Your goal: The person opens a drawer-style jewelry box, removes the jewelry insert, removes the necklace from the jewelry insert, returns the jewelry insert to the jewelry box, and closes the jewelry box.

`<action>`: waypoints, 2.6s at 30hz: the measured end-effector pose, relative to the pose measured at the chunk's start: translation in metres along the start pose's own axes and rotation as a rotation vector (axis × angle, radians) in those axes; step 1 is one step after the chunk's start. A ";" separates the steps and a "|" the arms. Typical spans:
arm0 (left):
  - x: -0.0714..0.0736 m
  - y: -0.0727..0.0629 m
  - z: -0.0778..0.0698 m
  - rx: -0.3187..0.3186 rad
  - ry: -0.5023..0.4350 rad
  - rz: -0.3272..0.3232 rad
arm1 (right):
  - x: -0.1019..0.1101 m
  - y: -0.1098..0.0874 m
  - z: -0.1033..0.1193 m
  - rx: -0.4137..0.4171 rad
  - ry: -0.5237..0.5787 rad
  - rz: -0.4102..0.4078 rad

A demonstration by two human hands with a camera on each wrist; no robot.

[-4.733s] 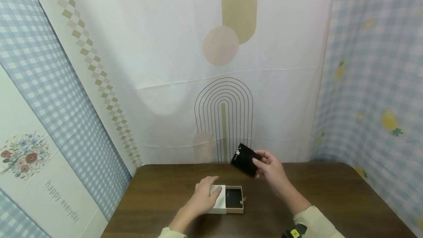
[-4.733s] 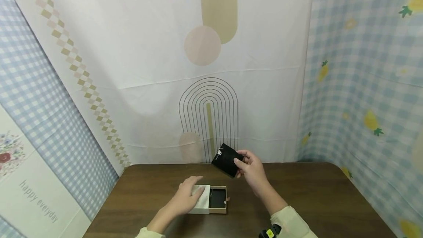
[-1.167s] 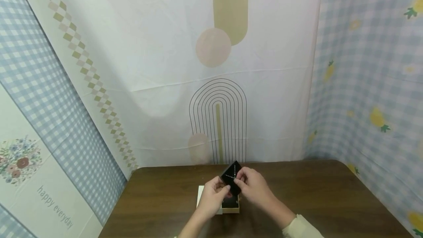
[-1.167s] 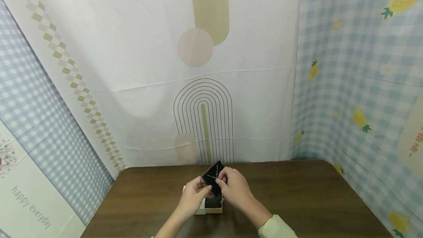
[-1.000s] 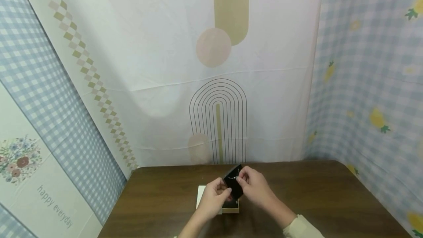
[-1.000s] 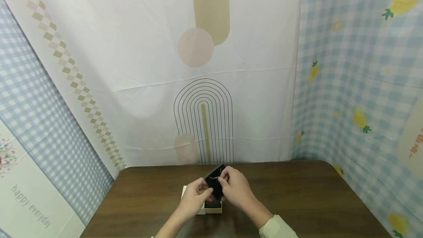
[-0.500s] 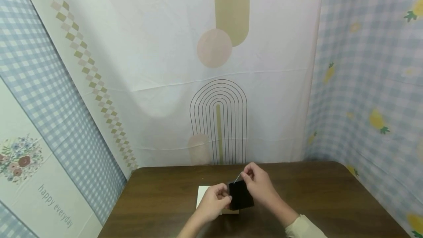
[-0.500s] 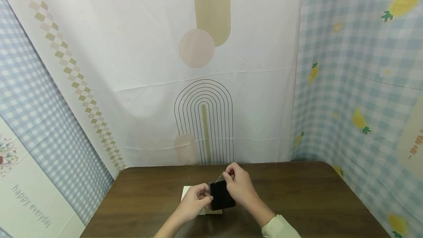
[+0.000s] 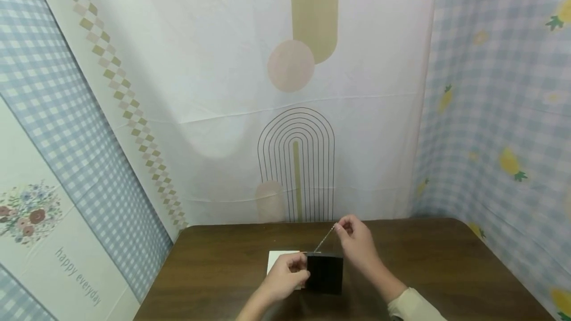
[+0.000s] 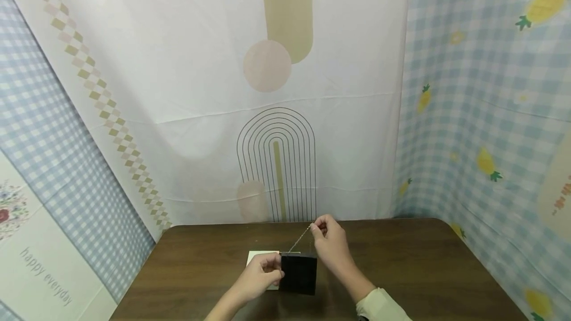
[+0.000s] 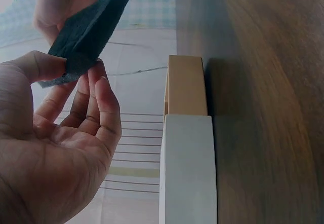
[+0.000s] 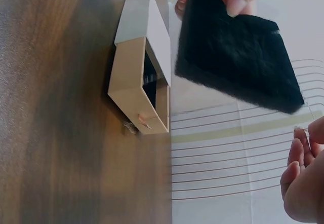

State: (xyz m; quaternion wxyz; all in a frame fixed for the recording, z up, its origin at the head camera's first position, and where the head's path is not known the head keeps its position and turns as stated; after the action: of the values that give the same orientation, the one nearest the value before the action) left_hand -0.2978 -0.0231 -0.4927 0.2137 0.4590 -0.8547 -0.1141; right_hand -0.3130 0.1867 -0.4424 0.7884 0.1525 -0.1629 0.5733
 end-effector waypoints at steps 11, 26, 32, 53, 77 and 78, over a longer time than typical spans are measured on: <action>0.010 -0.007 0.007 0.000 0.029 -0.031 | 0.029 0.014 0.002 -0.038 -0.028 -0.069; 0.038 -0.014 0.005 0.027 0.036 -0.104 | 0.079 0.026 0.002 -0.028 -0.066 -0.181; 0.050 -0.017 0.009 0.053 0.011 -0.141 | 0.089 0.027 0.002 0.000 -0.061 -0.241; 0.069 -0.024 0.014 0.108 -0.081 -0.221 | 0.121 0.022 -0.032 -0.048 -0.144 -0.294; 0.065 -0.029 0.023 0.124 -0.102 -0.234 | 0.095 0.041 -0.109 -0.228 -0.278 -0.016; 0.065 -0.029 0.023 0.127 -0.104 -0.233 | 0.091 0.042 -0.113 -0.234 -0.280 0.012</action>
State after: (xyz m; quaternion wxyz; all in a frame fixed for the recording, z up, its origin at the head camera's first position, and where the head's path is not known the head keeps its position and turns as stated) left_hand -0.3187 -0.0936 -0.5073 0.1250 0.5614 -0.8109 -0.1073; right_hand -0.3169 0.3255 -0.5025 0.7667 0.1372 -0.3376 0.5285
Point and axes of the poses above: each hand's wrist, its own y-axis towards the middle knuckle, its own x-axis out of the back of the hand, z = x × y, the point moved 6 cm from there along y, towards the middle knuckle, and after that the axes turned 14 degrees about -x, right-handed, at the moved point
